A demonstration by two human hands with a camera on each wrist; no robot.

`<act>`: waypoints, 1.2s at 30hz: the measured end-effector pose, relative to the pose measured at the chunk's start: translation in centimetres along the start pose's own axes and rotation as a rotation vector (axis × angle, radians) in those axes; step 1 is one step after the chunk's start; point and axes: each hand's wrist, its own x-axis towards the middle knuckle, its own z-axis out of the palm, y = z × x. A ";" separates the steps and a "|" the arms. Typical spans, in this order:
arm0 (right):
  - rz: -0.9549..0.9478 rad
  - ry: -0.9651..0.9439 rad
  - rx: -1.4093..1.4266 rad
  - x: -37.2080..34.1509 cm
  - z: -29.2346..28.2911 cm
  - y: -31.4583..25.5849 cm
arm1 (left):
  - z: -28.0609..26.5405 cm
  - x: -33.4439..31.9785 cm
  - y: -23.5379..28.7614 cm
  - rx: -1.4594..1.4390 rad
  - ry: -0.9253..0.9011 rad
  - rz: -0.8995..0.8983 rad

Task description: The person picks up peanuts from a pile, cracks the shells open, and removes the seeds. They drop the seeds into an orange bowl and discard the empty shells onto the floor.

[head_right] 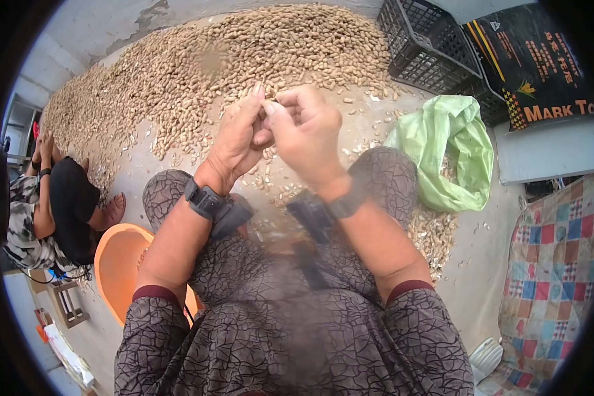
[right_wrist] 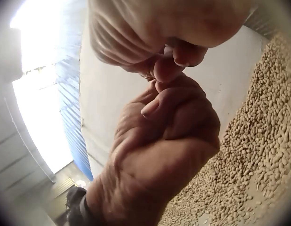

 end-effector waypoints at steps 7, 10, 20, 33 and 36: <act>-0.210 -0.084 -0.192 0.1 -0.2 1.4 | -0.1 0.0 0.4 -0.051 0.076 -0.046; -0.243 -0.070 -0.263 0.4 -0.3 2.0 | 0.1 0.0 0.6 -0.073 0.076 -0.085; 0.127 -0.029 -0.064 0.9 -0.8 0.3 | -1.4 0.2 0.7 -0.160 -0.013 -0.175; 0.507 -0.010 0.315 1.7 -2.1 0.5 | -1.3 0.2 0.4 0.161 0.000 0.038; 0.501 -0.017 0.363 1.8 -2.3 0.4 | -1.1 0.1 0.4 0.191 0.011 0.060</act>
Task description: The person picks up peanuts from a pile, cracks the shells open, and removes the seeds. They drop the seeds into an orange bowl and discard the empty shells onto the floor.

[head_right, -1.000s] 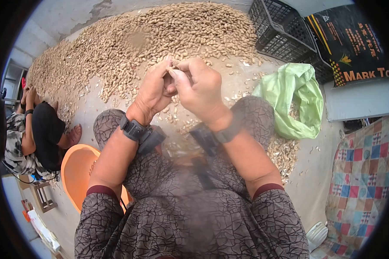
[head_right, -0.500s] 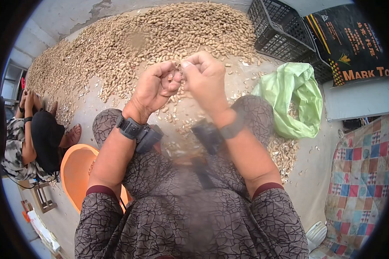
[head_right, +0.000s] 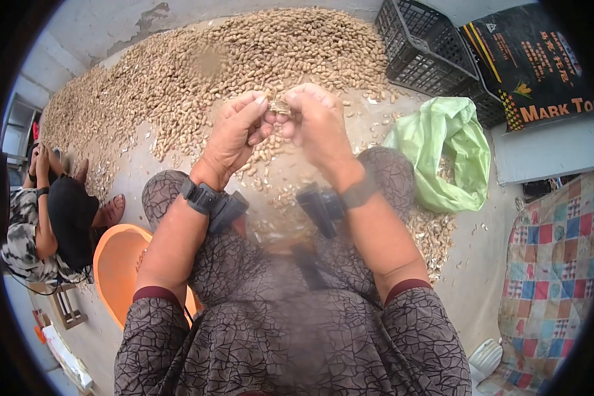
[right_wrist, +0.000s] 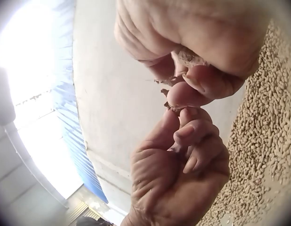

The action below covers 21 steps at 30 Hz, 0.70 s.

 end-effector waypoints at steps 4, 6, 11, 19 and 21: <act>-0.076 -0.009 -0.143 0.0 0.1 -0.1 | 0.3 -0.2 0.0 -0.012 0.016 0.032; -0.126 -0.049 -0.288 0.1 0.1 0.1 | 0.2 -0.2 -0.2 -0.021 0.011 0.048; -0.115 -0.030 -0.285 -0.3 0.4 0.0 | 0.4 -0.1 -0.5 0.018 0.006 0.058; -0.143 0.042 -0.397 -0.2 0.8 1.2 | 0.8 -0.2 -2.8 0.222 0.042 0.243; -0.160 0.073 -0.404 -0.3 1.1 1.4 | 0.8 0.1 -3.3 0.268 0.112 0.285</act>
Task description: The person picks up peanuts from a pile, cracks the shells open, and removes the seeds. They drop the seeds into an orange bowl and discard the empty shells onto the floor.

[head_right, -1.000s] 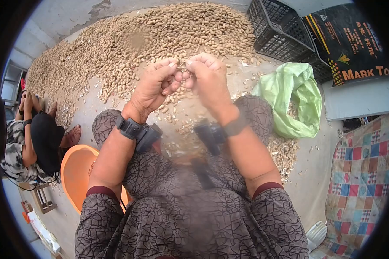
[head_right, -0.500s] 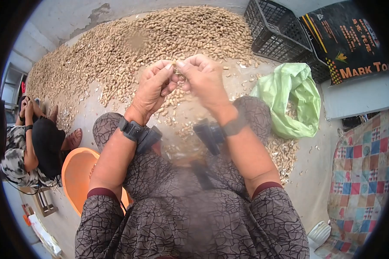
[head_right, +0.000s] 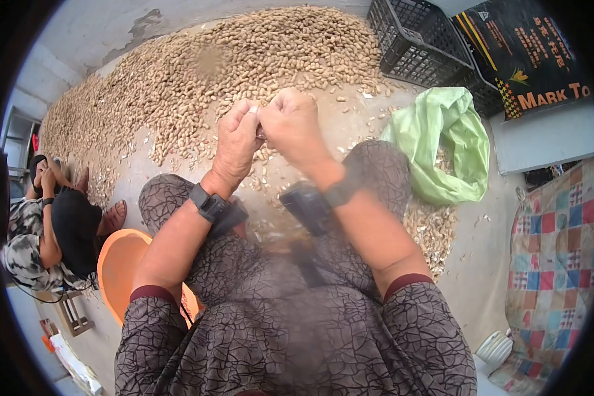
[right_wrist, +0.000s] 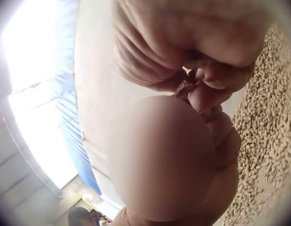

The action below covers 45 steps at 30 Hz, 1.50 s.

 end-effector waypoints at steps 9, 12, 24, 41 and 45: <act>-0.078 0.025 -0.016 0.3 -0.4 1.5 | -0.5 0.1 0.1 0.502 -0.011 0.224; -0.041 -0.035 0.015 0.4 -0.9 1.0 | -0.7 0.1 1.2 -0.543 -0.042 -0.377; 0.066 -0.151 0.151 0.2 -2.2 -1.3 | -0.7 0.4 1.9 -0.678 -0.058 -0.418; 0.035 -0.117 0.057 0.9 -2.9 -1.5 | -2.3 1.2 1.8 -0.574 -0.111 -0.448; 0.126 -0.564 -0.203 0.8 -5.2 -3.4 | -2.6 1.5 2.1 -0.501 -0.124 -0.495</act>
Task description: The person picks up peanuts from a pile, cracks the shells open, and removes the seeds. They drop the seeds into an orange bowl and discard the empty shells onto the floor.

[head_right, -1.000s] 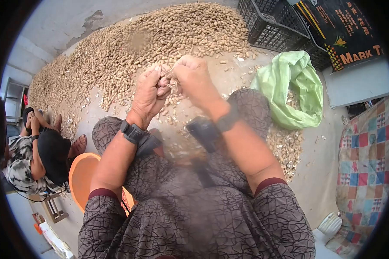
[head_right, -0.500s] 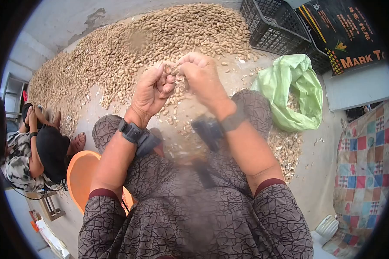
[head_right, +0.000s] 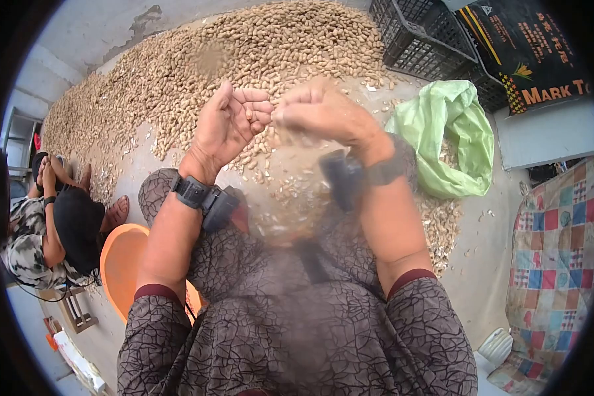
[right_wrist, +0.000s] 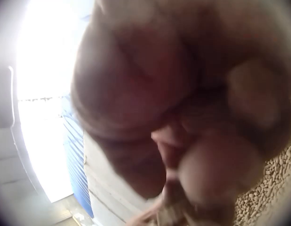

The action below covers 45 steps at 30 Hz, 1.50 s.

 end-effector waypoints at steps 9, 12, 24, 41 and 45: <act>0.115 0.270 -0.125 0.4 -1.3 1.3 | 1.8 -2.5 1.4 0.531 -0.459 -0.065; 0.129 0.305 0.059 0.6 -1.2 1.6 | 2.3 -2.9 1.7 0.869 -0.494 0.103; 0.212 0.282 0.122 1.9 2.2 2.4 | 4.0 -2.4 -1.6 1.045 -0.178 0.567; -0.116 0.224 0.195 1.2 2.1 0.7 | 1.3 -1.9 0.6 0.275 -0.062 0.280; -0.160 0.325 0.117 1.3 2.1 0.9 | 1.5 -2.4 1.3 0.253 -0.072 0.183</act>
